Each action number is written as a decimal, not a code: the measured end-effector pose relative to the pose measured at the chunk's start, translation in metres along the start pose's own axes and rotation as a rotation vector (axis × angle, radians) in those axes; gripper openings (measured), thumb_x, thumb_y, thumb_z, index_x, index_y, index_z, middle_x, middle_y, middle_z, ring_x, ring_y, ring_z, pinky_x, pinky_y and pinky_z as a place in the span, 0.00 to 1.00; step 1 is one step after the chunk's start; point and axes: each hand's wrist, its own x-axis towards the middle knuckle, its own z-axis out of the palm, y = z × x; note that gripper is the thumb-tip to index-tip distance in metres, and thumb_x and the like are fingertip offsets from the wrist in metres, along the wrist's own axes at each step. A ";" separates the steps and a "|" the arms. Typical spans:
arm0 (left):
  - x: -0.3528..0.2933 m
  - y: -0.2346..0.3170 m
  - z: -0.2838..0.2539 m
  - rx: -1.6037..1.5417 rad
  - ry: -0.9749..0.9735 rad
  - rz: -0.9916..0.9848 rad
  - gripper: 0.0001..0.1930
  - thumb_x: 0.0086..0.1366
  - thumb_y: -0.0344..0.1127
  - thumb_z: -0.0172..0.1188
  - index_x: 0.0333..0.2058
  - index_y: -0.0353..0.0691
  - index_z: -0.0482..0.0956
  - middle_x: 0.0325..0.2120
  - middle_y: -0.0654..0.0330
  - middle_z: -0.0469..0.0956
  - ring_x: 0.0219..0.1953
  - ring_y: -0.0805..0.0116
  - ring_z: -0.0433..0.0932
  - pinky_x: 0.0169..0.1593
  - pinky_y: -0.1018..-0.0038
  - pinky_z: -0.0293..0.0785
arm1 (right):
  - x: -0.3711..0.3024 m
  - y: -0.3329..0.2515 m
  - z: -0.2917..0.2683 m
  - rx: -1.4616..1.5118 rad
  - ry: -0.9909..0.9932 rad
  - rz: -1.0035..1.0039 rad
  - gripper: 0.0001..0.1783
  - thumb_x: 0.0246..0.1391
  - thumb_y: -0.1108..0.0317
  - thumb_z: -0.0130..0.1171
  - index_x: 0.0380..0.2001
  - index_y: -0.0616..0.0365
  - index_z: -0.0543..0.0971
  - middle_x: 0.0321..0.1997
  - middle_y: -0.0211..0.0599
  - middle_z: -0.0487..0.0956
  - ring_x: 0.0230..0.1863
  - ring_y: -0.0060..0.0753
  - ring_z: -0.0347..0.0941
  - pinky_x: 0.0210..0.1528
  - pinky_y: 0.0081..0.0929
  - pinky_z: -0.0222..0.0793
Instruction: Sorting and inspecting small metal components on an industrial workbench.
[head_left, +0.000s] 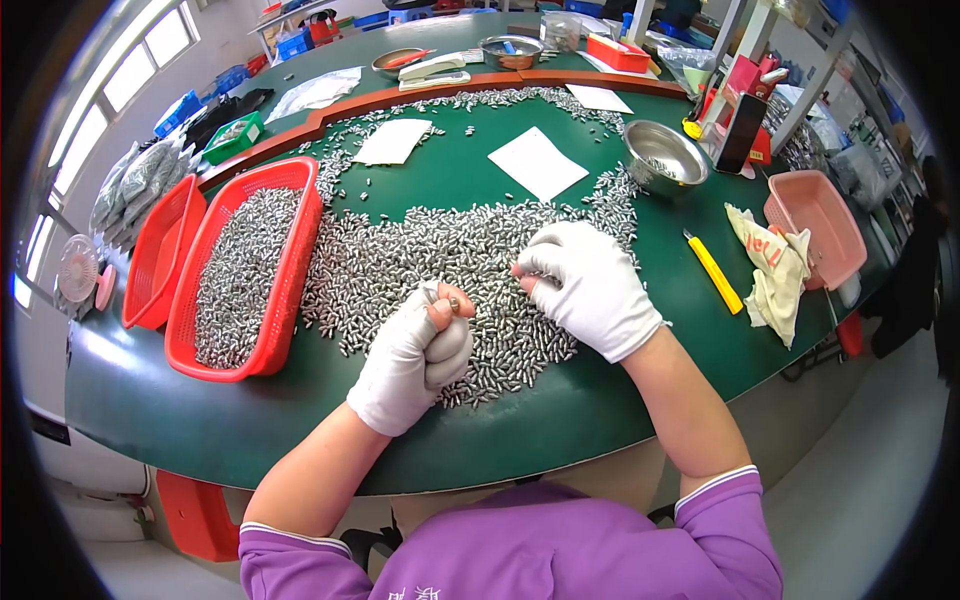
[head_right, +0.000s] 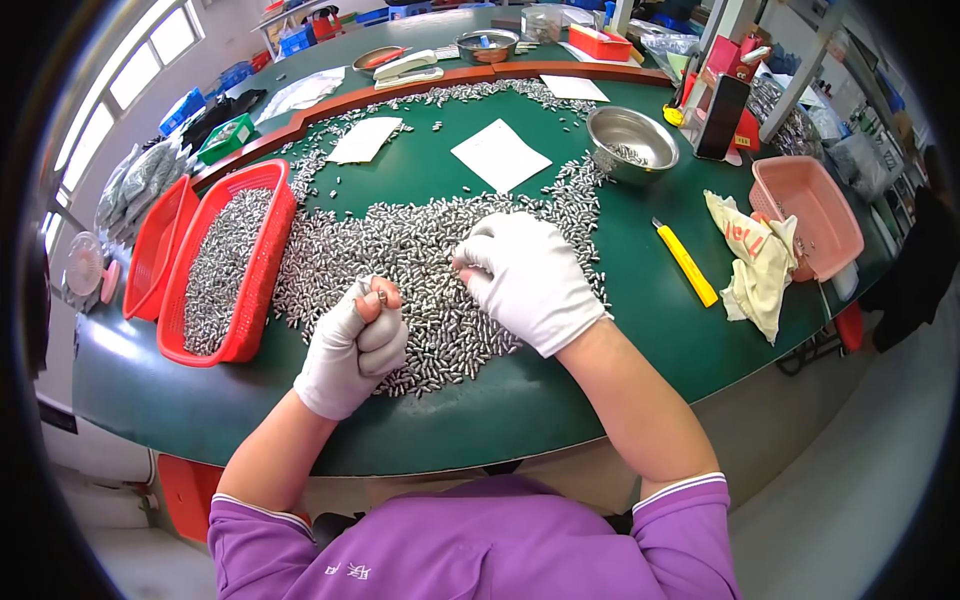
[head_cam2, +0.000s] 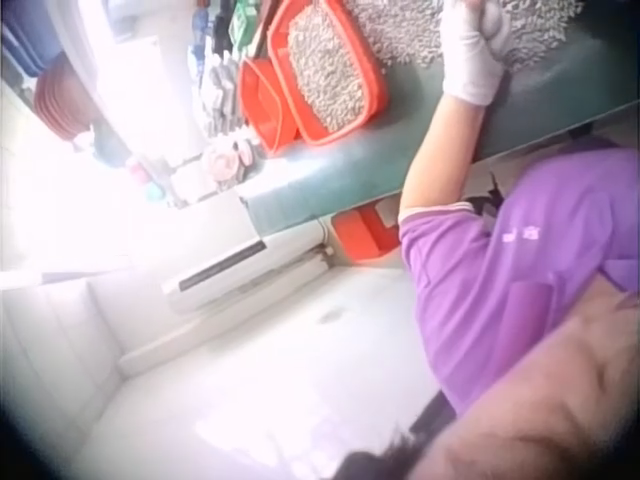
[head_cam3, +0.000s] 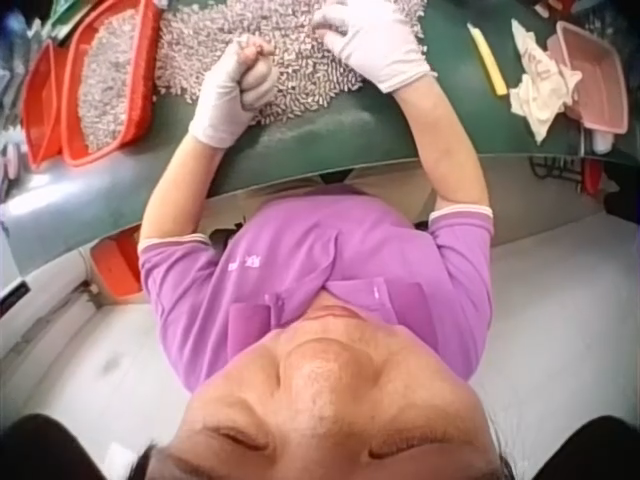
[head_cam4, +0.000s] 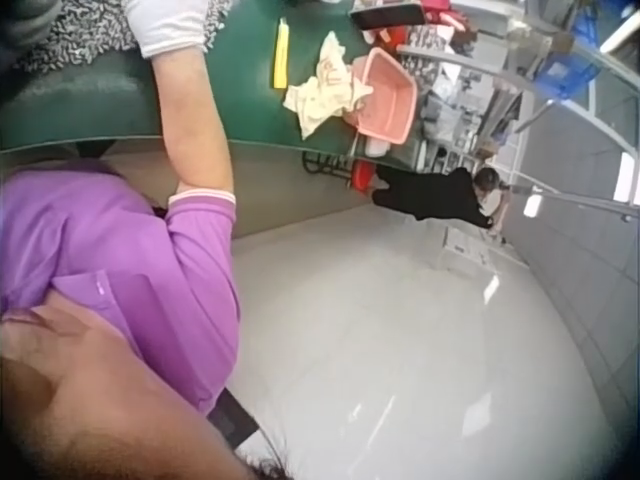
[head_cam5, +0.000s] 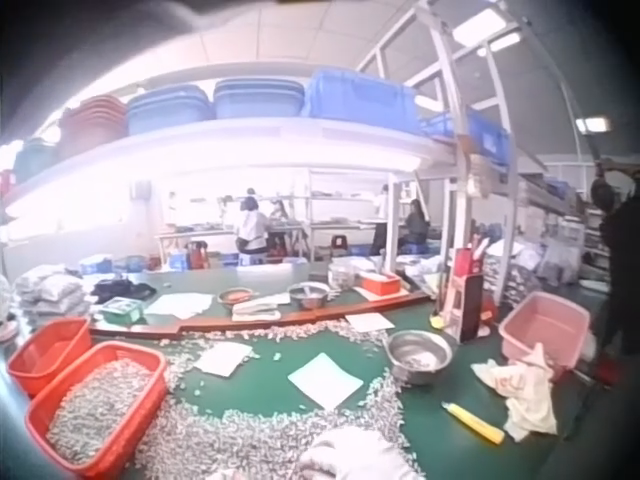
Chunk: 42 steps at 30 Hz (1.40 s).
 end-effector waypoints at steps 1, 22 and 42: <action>0.000 0.000 -0.001 -0.021 -0.004 -0.003 0.12 0.70 0.43 0.50 0.39 0.39 0.68 0.14 0.72 0.53 0.13 0.81 0.49 0.18 0.81 0.45 | 0.000 0.001 0.002 -0.006 -0.041 -0.022 0.06 0.42 0.68 0.65 0.28 0.51 0.81 0.32 0.33 0.77 0.37 0.39 0.74 0.41 0.34 0.71; -0.001 -0.004 0.003 0.032 0.020 -0.092 0.16 0.64 0.43 0.60 0.43 0.44 0.66 0.26 0.65 0.67 0.17 0.81 0.54 0.23 0.83 0.51 | -0.003 -0.018 0.003 0.665 -0.113 0.192 0.08 0.49 0.75 0.65 0.34 0.59 0.79 0.40 0.34 0.76 0.45 0.28 0.73 0.49 0.25 0.69; -0.002 -0.006 0.006 0.167 0.062 -0.085 0.12 0.65 0.39 0.60 0.39 0.47 0.65 0.24 0.67 0.67 0.17 0.84 0.55 0.22 0.85 0.50 | -0.004 -0.021 0.010 0.808 -0.077 0.049 0.10 0.46 0.71 0.68 0.34 0.56 0.80 0.37 0.34 0.78 0.41 0.32 0.75 0.48 0.27 0.70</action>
